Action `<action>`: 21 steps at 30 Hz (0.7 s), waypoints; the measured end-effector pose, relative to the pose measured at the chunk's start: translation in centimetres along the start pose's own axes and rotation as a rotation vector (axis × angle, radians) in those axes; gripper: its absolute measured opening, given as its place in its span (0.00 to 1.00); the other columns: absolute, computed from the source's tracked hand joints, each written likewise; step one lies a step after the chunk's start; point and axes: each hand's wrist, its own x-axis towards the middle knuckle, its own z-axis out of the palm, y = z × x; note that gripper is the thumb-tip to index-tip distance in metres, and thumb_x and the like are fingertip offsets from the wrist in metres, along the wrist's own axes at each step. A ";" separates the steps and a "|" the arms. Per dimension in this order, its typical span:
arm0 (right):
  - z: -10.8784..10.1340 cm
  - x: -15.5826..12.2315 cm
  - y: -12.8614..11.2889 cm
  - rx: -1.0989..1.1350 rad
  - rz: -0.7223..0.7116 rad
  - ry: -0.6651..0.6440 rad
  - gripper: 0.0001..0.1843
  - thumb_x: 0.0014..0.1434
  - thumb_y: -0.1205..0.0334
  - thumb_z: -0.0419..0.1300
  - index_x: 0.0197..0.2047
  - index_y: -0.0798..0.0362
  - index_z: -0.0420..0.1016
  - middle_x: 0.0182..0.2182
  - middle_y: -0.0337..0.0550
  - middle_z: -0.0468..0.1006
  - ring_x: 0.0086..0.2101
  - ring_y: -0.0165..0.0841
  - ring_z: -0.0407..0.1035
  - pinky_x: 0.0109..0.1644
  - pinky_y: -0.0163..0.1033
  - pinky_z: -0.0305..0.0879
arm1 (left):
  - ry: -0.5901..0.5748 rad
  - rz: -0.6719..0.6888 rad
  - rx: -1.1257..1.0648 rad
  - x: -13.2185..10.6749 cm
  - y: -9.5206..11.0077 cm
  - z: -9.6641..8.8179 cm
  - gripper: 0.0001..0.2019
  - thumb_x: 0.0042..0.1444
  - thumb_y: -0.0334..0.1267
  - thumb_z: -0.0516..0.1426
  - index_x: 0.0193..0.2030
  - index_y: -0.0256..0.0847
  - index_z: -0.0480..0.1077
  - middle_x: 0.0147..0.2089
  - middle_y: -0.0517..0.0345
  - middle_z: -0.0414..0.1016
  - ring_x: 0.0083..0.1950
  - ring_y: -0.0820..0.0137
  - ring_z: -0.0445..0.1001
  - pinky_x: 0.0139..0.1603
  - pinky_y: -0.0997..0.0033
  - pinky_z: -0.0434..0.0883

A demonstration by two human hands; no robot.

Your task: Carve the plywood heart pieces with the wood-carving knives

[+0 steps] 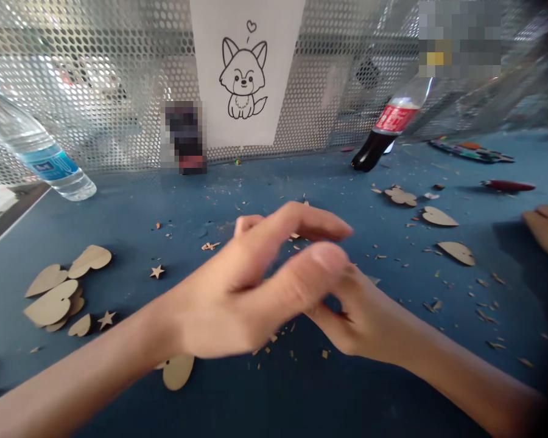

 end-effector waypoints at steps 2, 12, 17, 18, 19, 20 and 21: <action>0.2 0.0 0.3 -0.037 -0.040 -0.023 0.08 0.67 0.66 0.53 0.47 0.50 0.72 0.39 0.46 0.78 0.45 0.42 0.74 0.52 0.49 0.70 | -0.082 0.023 -0.155 0.5 0.7 1.4 0.10 0.71 0.38 0.47 0.52 0.41 0.67 0.56 0.55 0.75 0.58 0.67 0.74 0.58 0.65 0.72; -1.4 -0.2 1.1 -0.194 -0.045 -0.005 0.06 0.65 0.60 0.61 0.45 0.47 0.75 0.41 0.44 0.80 0.45 0.42 0.74 0.49 0.48 0.70 | -0.188 0.198 -0.004 1.4 -1.2 0.9 0.08 0.71 0.32 0.47 0.41 0.41 0.64 0.49 0.51 0.79 0.54 0.68 0.75 0.61 0.65 0.68; -4.7 -0.9 3.5 -0.409 0.180 -0.022 0.13 0.57 0.48 0.67 0.35 0.47 0.72 0.32 0.43 0.75 0.33 0.40 0.69 0.34 0.42 0.63 | -0.283 0.096 0.097 1.0 -1.3 0.4 0.08 0.73 0.38 0.45 0.42 0.42 0.62 0.44 0.54 0.77 0.44 0.70 0.75 0.47 0.69 0.71; -4.8 -1.1 3.9 -0.419 0.223 -0.054 0.15 0.55 0.47 0.68 0.34 0.47 0.72 0.31 0.42 0.74 0.31 0.39 0.69 0.32 0.41 0.62 | -0.301 0.080 0.105 1.0 -1.4 0.5 0.08 0.73 0.38 0.45 0.42 0.42 0.60 0.41 0.55 0.77 0.41 0.71 0.75 0.45 0.70 0.70; -4.9 -1.1 4.1 -0.410 0.243 -0.089 0.15 0.55 0.47 0.68 0.34 0.47 0.72 0.30 0.42 0.74 0.31 0.39 0.69 0.31 0.41 0.61 | -0.309 0.078 0.113 1.0 -1.4 0.6 0.07 0.73 0.37 0.45 0.41 0.43 0.59 0.39 0.57 0.76 0.38 0.72 0.74 0.42 0.71 0.70; -4.8 -1.1 4.1 -0.385 0.238 -0.104 0.14 0.55 0.47 0.68 0.34 0.47 0.72 0.31 0.42 0.74 0.31 0.39 0.69 0.32 0.41 0.62 | -0.309 0.081 0.119 1.0 -1.4 0.7 0.06 0.72 0.36 0.45 0.41 0.43 0.58 0.37 0.58 0.75 0.36 0.72 0.73 0.41 0.72 0.70; -4.6 -1.0 3.8 -0.347 0.215 -0.083 0.12 0.57 0.49 0.67 0.36 0.47 0.73 0.33 0.42 0.75 0.33 0.39 0.70 0.34 0.42 0.63 | -0.307 0.086 0.121 1.0 -1.5 0.9 0.05 0.71 0.35 0.45 0.41 0.44 0.57 0.36 0.59 0.74 0.35 0.73 0.73 0.40 0.72 0.70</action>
